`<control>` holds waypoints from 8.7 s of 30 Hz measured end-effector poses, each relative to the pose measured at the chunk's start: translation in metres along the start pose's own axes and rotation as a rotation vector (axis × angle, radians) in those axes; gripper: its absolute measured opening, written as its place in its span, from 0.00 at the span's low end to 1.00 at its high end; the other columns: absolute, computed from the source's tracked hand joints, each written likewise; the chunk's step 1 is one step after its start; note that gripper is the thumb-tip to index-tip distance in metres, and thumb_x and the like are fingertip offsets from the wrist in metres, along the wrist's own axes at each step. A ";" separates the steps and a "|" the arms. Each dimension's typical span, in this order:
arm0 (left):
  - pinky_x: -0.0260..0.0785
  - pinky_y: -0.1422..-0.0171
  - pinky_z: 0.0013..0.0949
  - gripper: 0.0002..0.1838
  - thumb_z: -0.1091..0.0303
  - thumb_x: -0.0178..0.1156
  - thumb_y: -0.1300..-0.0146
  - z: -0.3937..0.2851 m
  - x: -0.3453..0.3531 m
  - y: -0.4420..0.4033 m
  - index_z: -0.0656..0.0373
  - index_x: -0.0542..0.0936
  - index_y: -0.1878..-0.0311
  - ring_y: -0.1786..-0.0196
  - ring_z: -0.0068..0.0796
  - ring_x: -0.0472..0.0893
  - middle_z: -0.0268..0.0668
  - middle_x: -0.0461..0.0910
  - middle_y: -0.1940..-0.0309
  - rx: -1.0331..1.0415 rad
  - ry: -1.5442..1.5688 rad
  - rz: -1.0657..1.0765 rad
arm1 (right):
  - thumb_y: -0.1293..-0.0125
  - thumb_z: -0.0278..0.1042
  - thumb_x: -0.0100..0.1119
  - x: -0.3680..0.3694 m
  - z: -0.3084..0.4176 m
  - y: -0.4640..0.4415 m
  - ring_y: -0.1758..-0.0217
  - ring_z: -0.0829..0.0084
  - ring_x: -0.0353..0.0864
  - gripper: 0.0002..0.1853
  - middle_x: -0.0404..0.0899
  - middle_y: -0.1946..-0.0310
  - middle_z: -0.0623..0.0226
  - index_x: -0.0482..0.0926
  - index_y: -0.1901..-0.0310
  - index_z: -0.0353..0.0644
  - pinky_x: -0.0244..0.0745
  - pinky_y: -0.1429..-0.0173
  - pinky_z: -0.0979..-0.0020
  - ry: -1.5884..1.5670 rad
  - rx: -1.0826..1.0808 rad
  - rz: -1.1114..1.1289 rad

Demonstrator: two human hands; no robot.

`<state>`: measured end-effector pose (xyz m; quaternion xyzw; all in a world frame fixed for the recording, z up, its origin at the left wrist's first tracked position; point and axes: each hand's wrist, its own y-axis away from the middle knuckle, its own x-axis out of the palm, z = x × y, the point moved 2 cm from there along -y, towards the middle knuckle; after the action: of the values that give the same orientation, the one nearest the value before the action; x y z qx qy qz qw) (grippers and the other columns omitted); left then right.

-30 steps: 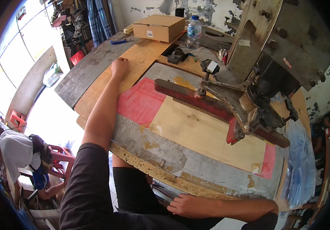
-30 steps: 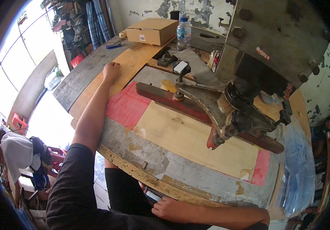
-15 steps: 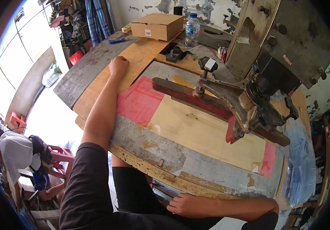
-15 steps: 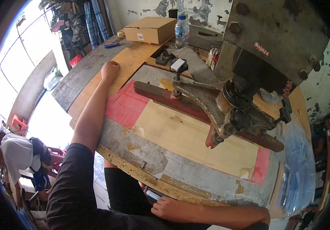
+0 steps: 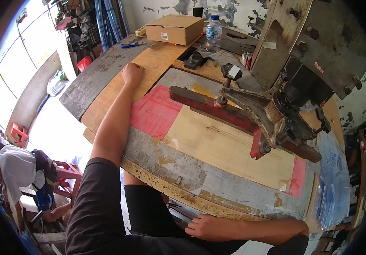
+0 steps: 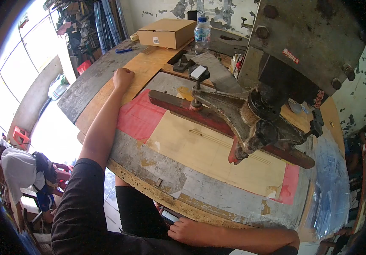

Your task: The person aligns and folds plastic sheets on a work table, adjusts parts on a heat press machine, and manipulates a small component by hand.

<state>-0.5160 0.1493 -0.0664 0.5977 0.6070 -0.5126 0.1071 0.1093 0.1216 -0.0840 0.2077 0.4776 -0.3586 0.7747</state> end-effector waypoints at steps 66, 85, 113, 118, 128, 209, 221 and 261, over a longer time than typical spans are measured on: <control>0.76 0.39 0.49 0.13 0.58 0.66 0.44 0.000 0.001 0.000 0.55 0.94 0.64 0.48 0.50 0.86 0.49 0.90 0.59 0.021 0.012 -0.031 | 0.28 0.34 0.57 -0.004 0.000 0.000 0.55 0.71 0.84 0.05 0.80 0.63 0.69 0.77 0.56 0.44 0.75 0.50 0.70 0.023 -0.008 0.015; 0.55 0.19 0.49 0.21 0.53 0.58 0.26 -0.001 0.016 -0.005 0.60 0.89 0.45 0.23 0.49 0.65 0.47 0.72 0.28 -0.022 -0.161 0.133 | 0.33 0.31 0.58 -0.003 0.000 -0.001 0.57 0.71 0.85 0.02 0.81 0.64 0.70 0.77 0.61 0.45 0.77 0.51 0.70 0.017 -0.010 -0.036; 0.62 0.22 0.48 0.23 0.63 0.58 0.34 0.003 0.022 -0.011 0.70 0.84 0.42 0.27 0.50 0.71 0.49 0.76 0.33 0.042 -0.108 0.060 | 0.33 0.31 0.58 -0.002 0.000 -0.001 0.57 0.70 0.86 0.03 0.81 0.65 0.68 0.77 0.61 0.44 0.78 0.50 0.69 0.017 -0.008 -0.043; 0.56 0.18 0.50 0.26 0.61 0.56 0.31 0.012 0.030 -0.016 0.70 0.81 0.37 0.22 0.50 0.66 0.49 0.71 0.27 0.042 -0.098 0.099 | 0.33 0.31 0.58 0.000 0.000 -0.001 0.57 0.70 0.86 0.02 0.81 0.65 0.68 0.77 0.62 0.44 0.78 0.50 0.69 0.025 -0.005 -0.038; 0.57 0.18 0.51 0.22 0.52 0.59 0.26 0.026 0.036 -0.024 0.60 0.89 0.44 0.21 0.49 0.67 0.49 0.71 0.24 0.021 -0.028 0.150 | 0.33 0.31 0.58 -0.003 0.000 0.000 0.56 0.70 0.86 0.03 0.82 0.64 0.68 0.77 0.61 0.44 0.77 0.50 0.69 0.020 -0.005 -0.032; 0.82 0.48 0.48 0.09 0.67 0.61 0.32 -0.002 0.007 -0.017 0.60 0.89 0.60 0.54 0.50 0.89 0.47 0.89 0.57 0.442 -0.334 0.095 | 0.32 0.31 0.58 0.002 0.000 -0.001 0.56 0.69 0.86 0.02 0.82 0.65 0.68 0.77 0.61 0.44 0.78 0.50 0.69 0.025 -0.010 -0.033; 0.79 0.44 0.49 0.09 0.73 0.60 0.34 0.008 -0.007 -0.017 0.56 0.87 0.55 0.48 0.49 0.87 0.45 0.89 0.54 0.451 -0.120 0.179 | 0.32 0.31 0.57 -0.001 -0.001 -0.001 0.55 0.70 0.85 0.03 0.81 0.63 0.69 0.77 0.59 0.44 0.76 0.49 0.69 0.021 -0.021 -0.007; 0.68 0.27 0.52 0.17 0.57 0.55 0.22 0.030 0.026 -0.029 0.57 0.83 0.43 0.29 0.50 0.74 0.46 0.77 0.36 0.276 -0.137 0.116 | 0.24 0.36 0.55 -0.002 -0.001 0.000 0.55 0.72 0.82 0.07 0.77 0.64 0.71 0.78 0.52 0.44 0.74 0.50 0.70 0.016 0.002 0.036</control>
<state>-0.5617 0.1495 -0.0845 0.6045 0.4866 -0.6235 0.0947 0.1081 0.1231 -0.0822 0.2198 0.4796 -0.3435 0.7770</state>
